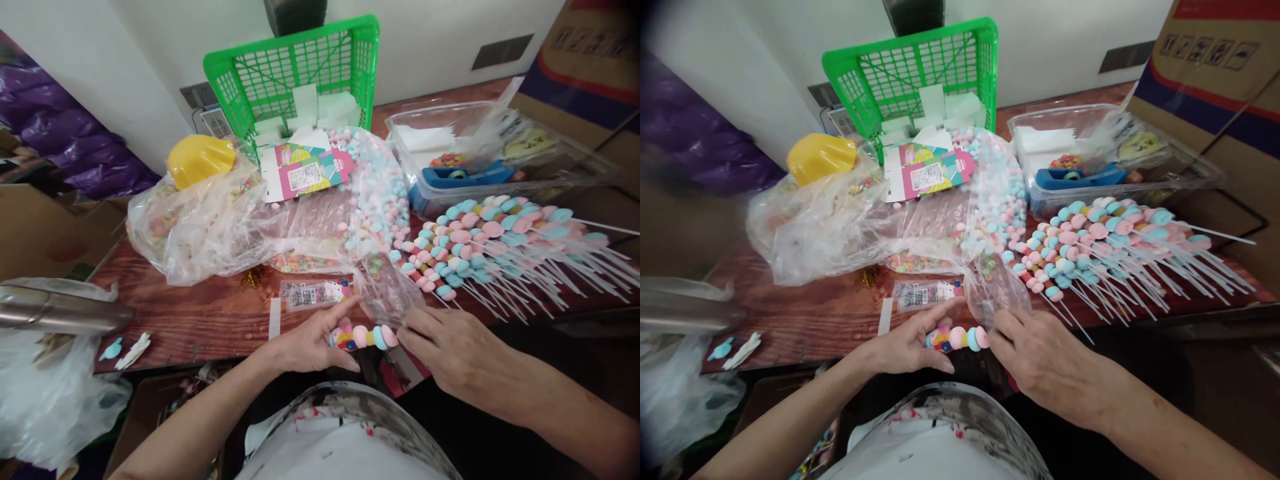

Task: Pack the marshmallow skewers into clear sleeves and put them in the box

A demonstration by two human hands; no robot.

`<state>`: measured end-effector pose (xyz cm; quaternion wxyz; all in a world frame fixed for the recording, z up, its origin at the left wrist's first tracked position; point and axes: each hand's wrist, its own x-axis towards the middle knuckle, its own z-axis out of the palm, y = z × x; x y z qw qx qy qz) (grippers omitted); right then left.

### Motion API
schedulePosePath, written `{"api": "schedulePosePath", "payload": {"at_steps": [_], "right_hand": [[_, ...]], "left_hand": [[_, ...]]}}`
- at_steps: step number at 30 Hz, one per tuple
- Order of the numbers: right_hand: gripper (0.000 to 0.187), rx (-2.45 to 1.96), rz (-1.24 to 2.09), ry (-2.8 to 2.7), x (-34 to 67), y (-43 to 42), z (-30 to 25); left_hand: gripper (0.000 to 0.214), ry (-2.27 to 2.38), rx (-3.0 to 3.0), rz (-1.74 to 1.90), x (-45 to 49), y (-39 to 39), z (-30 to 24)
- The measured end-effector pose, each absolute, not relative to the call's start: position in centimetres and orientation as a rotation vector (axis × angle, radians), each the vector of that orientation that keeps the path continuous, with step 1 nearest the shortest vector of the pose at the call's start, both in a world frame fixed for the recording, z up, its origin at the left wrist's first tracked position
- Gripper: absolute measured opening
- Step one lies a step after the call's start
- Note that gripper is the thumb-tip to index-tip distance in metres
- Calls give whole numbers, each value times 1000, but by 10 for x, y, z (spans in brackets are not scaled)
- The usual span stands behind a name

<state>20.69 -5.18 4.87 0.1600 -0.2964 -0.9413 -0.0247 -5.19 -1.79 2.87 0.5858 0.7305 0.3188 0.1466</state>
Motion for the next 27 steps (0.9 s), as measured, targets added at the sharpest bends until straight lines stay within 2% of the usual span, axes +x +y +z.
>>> {"api": "schedulePosePath", "payload": {"at_steps": [7, 13, 18, 20, 27], "right_hand": [[29, -826, -126, -2659, 192, -59, 54], [27, -695, -163, -2563, 192, -57, 64], [24, -584, -133, -2500, 191, -56, 66], [22, -566, -126, -2493, 188, -56, 63], [25, -796, -161, -2531, 186, -54, 47]], "left_hand": [[98, 837, 1960, 142, -42, -30, 35], [108, 781, 1819, 183, -49, -22, 35], [87, 690, 1731, 202, -52, -17, 33], [86, 677, 1731, 192, -50, -18, 33], [98, 818, 1940, 185, -45, -26, 40]]}}
